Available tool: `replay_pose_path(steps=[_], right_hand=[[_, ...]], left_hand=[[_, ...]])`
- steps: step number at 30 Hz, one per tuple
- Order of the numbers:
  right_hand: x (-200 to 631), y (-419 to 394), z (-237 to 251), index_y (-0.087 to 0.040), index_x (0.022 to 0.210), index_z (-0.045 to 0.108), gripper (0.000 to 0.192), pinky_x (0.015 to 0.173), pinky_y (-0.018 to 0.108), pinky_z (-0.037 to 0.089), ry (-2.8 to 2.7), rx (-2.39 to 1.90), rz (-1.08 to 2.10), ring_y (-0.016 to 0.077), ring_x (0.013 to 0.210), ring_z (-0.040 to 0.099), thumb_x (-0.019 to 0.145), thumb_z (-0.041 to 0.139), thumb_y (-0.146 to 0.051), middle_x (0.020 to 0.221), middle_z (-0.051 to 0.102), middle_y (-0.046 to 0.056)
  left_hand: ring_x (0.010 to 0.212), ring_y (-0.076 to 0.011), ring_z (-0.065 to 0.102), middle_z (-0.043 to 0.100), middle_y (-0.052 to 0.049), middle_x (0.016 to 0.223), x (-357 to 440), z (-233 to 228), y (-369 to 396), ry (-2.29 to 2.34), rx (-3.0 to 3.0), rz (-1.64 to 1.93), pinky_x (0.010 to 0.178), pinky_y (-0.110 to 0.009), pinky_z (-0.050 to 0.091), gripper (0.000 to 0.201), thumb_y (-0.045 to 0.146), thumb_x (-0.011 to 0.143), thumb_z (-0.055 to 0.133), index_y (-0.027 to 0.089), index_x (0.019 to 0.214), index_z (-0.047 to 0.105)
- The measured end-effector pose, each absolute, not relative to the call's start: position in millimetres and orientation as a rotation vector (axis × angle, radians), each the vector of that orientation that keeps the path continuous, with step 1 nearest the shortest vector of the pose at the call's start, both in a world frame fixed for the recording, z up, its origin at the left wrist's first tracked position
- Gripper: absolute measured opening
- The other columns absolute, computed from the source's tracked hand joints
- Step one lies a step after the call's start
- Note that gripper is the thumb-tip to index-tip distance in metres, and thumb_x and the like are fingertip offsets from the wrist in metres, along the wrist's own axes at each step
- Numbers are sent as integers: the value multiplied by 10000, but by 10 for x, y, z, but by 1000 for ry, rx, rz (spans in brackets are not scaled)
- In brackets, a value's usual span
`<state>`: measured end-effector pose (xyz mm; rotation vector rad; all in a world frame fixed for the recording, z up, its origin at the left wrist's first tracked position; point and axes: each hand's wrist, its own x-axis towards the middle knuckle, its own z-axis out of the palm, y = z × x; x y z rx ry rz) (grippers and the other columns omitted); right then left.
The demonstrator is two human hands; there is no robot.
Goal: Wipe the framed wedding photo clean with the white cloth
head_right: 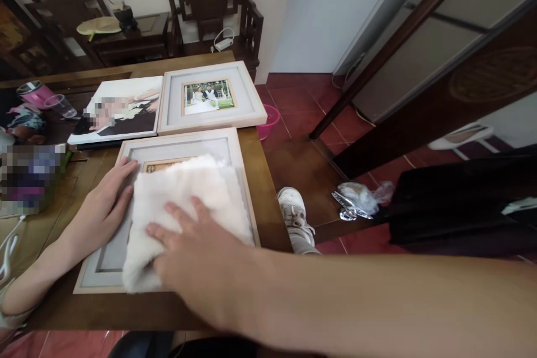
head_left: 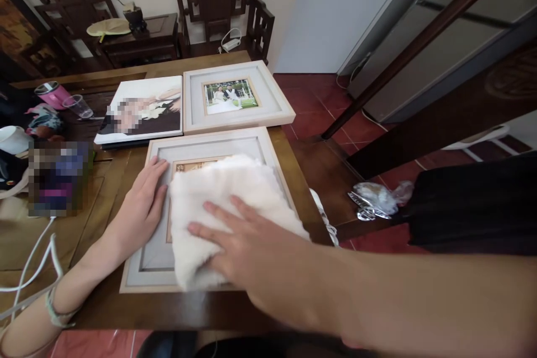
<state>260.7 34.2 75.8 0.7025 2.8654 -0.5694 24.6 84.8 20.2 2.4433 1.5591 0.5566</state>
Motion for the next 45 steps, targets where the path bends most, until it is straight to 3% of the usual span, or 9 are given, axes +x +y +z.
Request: replay_pose_path(steps=[3,9,15,21,29,33,45], right_hand=[[2614,607,676,-186,1266,622,557,1098,680,197,2852,880,-376,419,1423,160,746,600,12,1561,249,123],[2539,952,552,-177,1330,564,523,1089,687,202,2877,983,-60,433,1424,148,827,546,-35,1569,243,130],[2434,688,628,-186,1213,662,357,1046,719,259,2914,867,-96,462,1391,230,926,460,-122,1541,311,137],[2417,372,710,-176,1113,716,282,1049,701,278,2945,672,-249,484,1367,270,901,538,-228,1501,382,162],[2434,717,491,-207,1156,689,317,1060,636,336,3042,846,96,401,1372,332,958,445,-159,1519,368,115],[2384,916,496,-202,1229,653,357,1074,639,312,2994,946,186,408,1381,306,963,424,-134,1517,366,125],[2438,403,730,-157,1054,740,250,1061,677,284,2957,623,-274,475,1357,306,858,597,-219,1477,411,181]], left_hand=[[1439,-242,288,410,-156,1492,252,205,842,1539,2460,557,1178,-485,254,460,342,990,300,124,1380,411],[1437,-236,292,413,-119,1495,270,231,824,1503,2452,601,1183,-482,245,459,367,1004,282,172,1405,389],[1443,-233,277,373,-131,1518,272,231,827,1520,2409,609,1194,-460,226,498,411,1003,269,149,1411,383],[1446,-240,266,347,-122,1536,280,255,803,1524,2369,604,1198,-465,220,537,442,1002,241,154,1447,329],[1425,-269,311,364,-124,1526,275,258,805,1535,2390,604,1174,-497,261,566,485,994,225,177,1462,298],[1424,-273,314,369,-118,1524,274,261,806,1540,2390,586,1171,-499,258,565,494,993,220,185,1455,320],[1455,-254,243,338,-111,1540,274,252,812,1511,2398,563,1191,-499,222,535,438,990,297,193,1465,290]])
